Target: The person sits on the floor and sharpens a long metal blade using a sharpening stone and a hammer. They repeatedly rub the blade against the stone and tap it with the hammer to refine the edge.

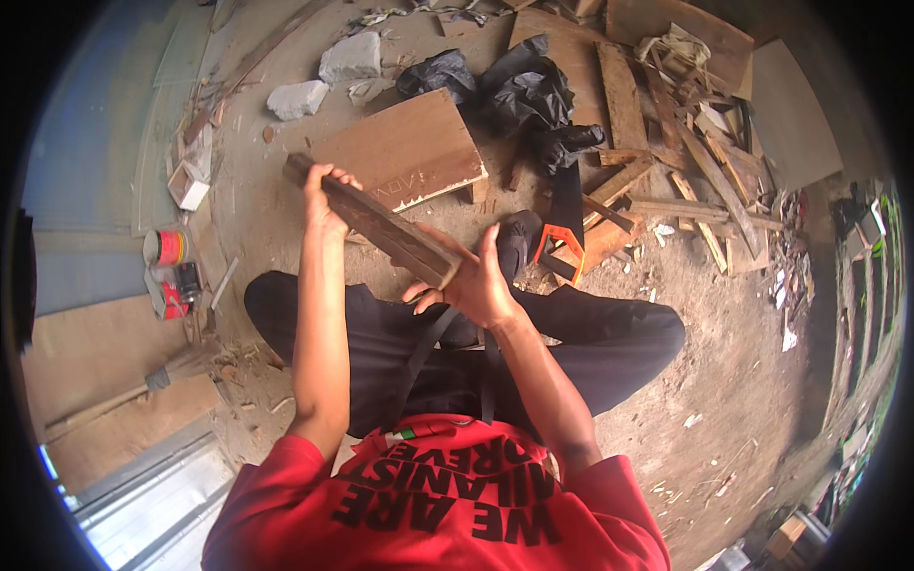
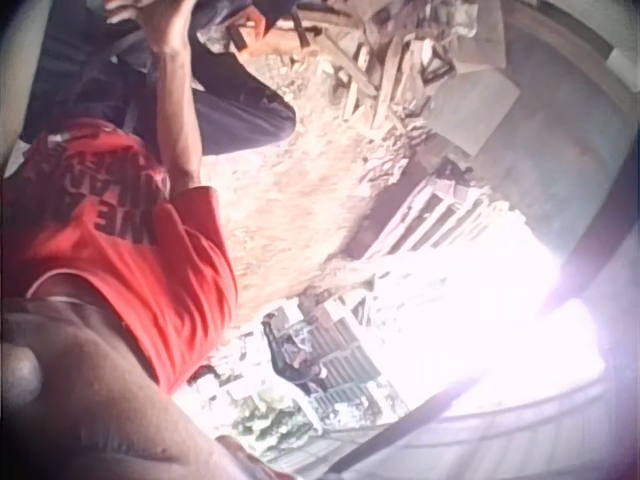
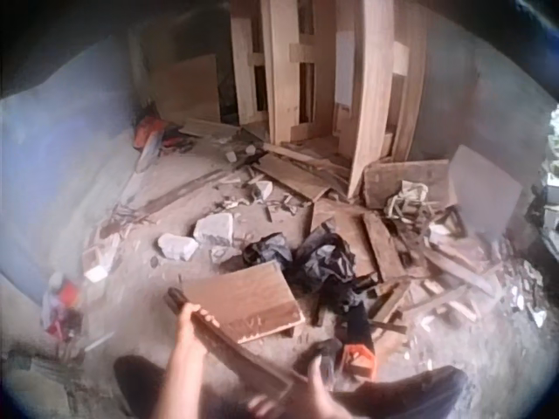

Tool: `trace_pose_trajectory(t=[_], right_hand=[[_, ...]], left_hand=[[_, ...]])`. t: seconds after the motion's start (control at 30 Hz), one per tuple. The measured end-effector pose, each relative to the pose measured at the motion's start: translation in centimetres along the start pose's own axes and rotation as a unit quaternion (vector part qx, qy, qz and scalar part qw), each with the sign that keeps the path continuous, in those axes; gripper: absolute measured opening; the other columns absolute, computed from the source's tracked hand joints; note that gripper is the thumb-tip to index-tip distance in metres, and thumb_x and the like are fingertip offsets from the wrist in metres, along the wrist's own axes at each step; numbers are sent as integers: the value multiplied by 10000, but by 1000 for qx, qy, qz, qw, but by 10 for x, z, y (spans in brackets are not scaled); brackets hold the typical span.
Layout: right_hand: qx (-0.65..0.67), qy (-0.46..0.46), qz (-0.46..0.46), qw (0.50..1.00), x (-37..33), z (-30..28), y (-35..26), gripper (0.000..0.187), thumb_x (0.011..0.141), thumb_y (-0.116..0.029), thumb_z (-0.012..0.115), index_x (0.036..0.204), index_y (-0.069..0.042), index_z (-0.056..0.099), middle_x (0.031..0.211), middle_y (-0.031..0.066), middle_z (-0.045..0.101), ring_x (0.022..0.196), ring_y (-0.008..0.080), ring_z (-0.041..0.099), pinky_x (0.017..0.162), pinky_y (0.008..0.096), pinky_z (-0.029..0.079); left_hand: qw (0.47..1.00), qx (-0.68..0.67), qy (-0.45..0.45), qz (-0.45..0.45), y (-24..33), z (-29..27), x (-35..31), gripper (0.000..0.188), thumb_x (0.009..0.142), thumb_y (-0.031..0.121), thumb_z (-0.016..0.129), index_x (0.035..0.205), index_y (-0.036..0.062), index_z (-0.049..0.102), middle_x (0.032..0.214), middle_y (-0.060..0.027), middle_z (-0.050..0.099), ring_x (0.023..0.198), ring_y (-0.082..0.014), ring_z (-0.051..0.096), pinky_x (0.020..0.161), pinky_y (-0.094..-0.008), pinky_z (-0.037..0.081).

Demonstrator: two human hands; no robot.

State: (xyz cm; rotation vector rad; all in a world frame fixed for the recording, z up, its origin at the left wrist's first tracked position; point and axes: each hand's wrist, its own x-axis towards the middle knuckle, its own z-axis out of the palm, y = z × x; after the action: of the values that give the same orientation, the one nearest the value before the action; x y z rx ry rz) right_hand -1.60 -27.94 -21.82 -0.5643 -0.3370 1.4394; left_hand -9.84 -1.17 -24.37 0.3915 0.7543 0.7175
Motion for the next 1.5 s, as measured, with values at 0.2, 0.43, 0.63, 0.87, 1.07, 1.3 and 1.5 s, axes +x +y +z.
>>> trace_pose_trajectory(t=[0.2, 0.43, 0.63, 0.87, 1.07, 1.3, 1.5], right_hand=[[-28, 17, -2, 999, 11, 21, -4, 1022, 896, -823, 141, 1568, -56, 221, 1376, 226, 530, 958, 309, 661, 800, 423, 560], [-17, -23, -60, 998, 8, 21, 5, 812, 1023, -623, 279, 1559, -20, 190, 1400, 173, 490, 970, 283, 658, 817, 412, 549], [-50, -7, -146, 988, 8, 11, 15, 738, 1037, -484, 445, 1559, -18, 211, 1233, 145, 591, 965, 252, 650, 822, 408, 544], [18, -43, -184, 982, -1, 2, 20, 778, 1003, -450, 549, 1540, 19, 239, 1178, 185, 618, 1015, 294, 644, 906, 455, 508], [-39, -49, -109, 992, -25, -27, 15, 993, 848, -607, 684, 1573, -113, 219, 1463, 241, 437, 1256, 373, 537, 1051, 570, 430], [-254, -24, -77, 964, -22, -43, -24, 1246, 736, -785, 658, 1571, -8, 157, 1531, 218, 375, 1429, 318, 364, 1185, 424, 242], [-366, 16, -58, 929, -2, -42, -10, 653, 802, -400, 837, 1226, 29, 585, 1054, 75, 693, 1016, 143, 617, 928, 332, 487]], left_hand=[[994, -105, 22, -16, 13, -27, 3, 134, 792, 102, 634, 706, 55, 542, 676, -61, 560, 678, -202, 560, 663, -347, 522], [993, -113, 16, -27, 15, -25, 1, 131, 797, 100, 623, 708, 57, 537, 681, -63, 557, 681, -205, 556, 668, -350, 530], [992, -125, 23, -8, 7, -13, -5, 145, 798, 108, 631, 709, 62, 525, 689, -58, 551, 691, -201, 555, 666, -347, 527], [992, -116, -16, 47, 8, 15, -34, 158, 813, 148, 647, 746, 86, 517, 718, -24, 533, 698, -167, 539, 682, -325, 500], [989, -85, -76, 91, 2, 50, -62, 145, 845, 208, 636, 862, 127, 516, 777, 4, 524, 699, -141, 524, 696, -324, 472], [920, 103, -343, 162, -22, 66, -85, 263, 814, 77, 666, 1008, 104, 490, 751, -79, 545, 641, -198, 572, 650, -390, 511], [885, 140, -425, 124, -52, 85, -91, 328, 780, 47, 693, 1007, 89, 460, 740, -103, 563, 632, -204, 603, 623, -372, 535]])
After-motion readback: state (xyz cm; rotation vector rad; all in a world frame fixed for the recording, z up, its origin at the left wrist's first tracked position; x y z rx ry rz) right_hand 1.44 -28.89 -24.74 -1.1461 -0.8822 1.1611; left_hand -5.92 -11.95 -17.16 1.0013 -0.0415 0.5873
